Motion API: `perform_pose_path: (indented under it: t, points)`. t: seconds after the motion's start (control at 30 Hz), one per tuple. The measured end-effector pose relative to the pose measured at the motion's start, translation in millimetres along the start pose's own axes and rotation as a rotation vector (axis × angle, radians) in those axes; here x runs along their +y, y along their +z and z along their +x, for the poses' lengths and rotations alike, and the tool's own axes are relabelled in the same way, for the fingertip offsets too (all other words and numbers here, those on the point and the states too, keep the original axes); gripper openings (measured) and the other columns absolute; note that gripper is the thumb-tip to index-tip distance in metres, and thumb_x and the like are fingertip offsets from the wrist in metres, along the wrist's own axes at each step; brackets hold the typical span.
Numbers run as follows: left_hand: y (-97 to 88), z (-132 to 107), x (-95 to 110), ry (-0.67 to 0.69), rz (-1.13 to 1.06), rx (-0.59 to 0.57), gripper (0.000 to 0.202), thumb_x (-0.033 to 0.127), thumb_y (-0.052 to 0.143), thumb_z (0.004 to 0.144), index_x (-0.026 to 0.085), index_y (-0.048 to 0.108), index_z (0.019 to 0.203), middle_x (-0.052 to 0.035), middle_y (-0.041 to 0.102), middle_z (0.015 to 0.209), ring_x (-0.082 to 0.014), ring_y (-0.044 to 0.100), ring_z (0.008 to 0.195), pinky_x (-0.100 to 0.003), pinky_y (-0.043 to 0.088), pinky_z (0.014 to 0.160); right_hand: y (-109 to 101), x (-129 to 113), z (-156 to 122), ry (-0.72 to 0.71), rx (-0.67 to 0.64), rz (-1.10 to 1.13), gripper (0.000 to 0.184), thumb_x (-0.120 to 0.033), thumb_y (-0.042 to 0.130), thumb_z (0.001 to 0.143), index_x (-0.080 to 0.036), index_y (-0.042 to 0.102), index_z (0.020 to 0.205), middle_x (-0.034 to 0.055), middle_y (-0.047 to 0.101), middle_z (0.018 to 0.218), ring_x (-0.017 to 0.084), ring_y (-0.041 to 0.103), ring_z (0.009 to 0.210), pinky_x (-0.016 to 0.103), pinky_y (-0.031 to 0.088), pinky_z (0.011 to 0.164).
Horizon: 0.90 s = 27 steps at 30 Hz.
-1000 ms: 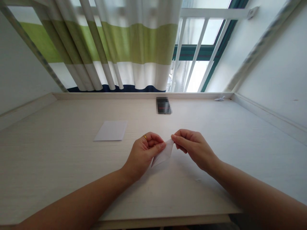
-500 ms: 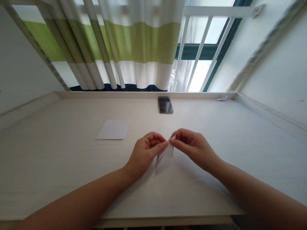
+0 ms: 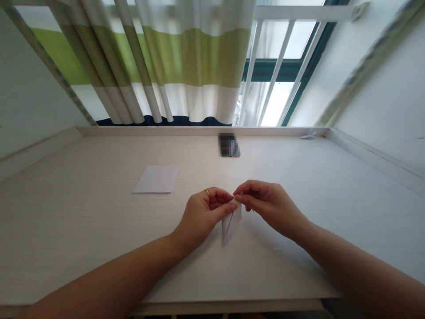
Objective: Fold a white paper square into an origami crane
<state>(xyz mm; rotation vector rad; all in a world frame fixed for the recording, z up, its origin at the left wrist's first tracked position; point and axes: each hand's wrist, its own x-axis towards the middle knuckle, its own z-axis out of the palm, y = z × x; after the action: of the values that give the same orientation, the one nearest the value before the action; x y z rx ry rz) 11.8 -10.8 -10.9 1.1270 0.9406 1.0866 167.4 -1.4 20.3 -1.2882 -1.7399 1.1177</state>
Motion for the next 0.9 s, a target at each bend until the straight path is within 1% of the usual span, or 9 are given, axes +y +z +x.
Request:
perform_pose_path:
  t: [0.17,0.27,0.4,0.7,0.9]
  points:
    - [-0.6,1,-1,-0.014,0.054,0.021,0.017,0.023,0.070,0.061,0.015,0.061,0.072,-0.0007,0.065,0.071,-0.0119,0.060,0.069,-0.025,0.048,0.068,2,-2,0,0.008,0.036,-0.129,0.009,-0.019,0.055,0.072,-0.016,0.061,0.067,-0.0026,0.054,0.054,0.009,0.047,0.050,0.022,0.038,0.050]
    - [-1.2,2,-1,-0.027,0.104,0.005,0.018,0.025,0.069,0.062,0.014,0.062,0.074,-0.0019,0.066,0.071,-0.0131,0.060,0.067,-0.025,0.047,0.065,4,-2,1,-0.037,0.052,-0.239,0.011,-0.019,0.053,0.073,-0.017,0.060,0.065,-0.0019,0.056,0.055,0.010,0.049,0.051,0.022,0.039,0.052]
    - [-1.2,1,0,-0.001,0.151,0.026,0.016,0.027,0.067,0.063,0.014,0.064,0.072,-0.0029,0.067,0.071,-0.0138,0.059,0.068,-0.025,0.046,0.065,5,0,0,-0.104,0.067,-0.345,0.013,-0.021,0.051,0.074,-0.018,0.059,0.065,-0.0013,0.057,0.056,0.011,0.050,0.054,0.023,0.039,0.054]
    - [-1.2,2,-2,-0.003,0.157,0.044,0.016,0.028,0.067,0.062,0.014,0.067,0.070,-0.0031,0.067,0.069,-0.0143,0.059,0.066,-0.024,0.045,0.062,7,3,-1,-0.167,0.078,-0.442,0.015,-0.019,0.049,0.076,-0.018,0.056,0.064,0.0004,0.058,0.059,0.013,0.052,0.059,0.025,0.039,0.056]
    - [-1.1,2,-1,-0.008,0.136,0.042,0.012,0.025,0.067,0.062,0.014,0.067,0.069,-0.0020,0.066,0.067,-0.0129,0.058,0.065,-0.024,0.044,0.062,10,6,-2,-0.193,0.078,-0.498,0.015,-0.017,0.046,0.078,-0.018,0.052,0.063,0.0011,0.057,0.063,0.013,0.051,0.062,0.025,0.037,0.058]
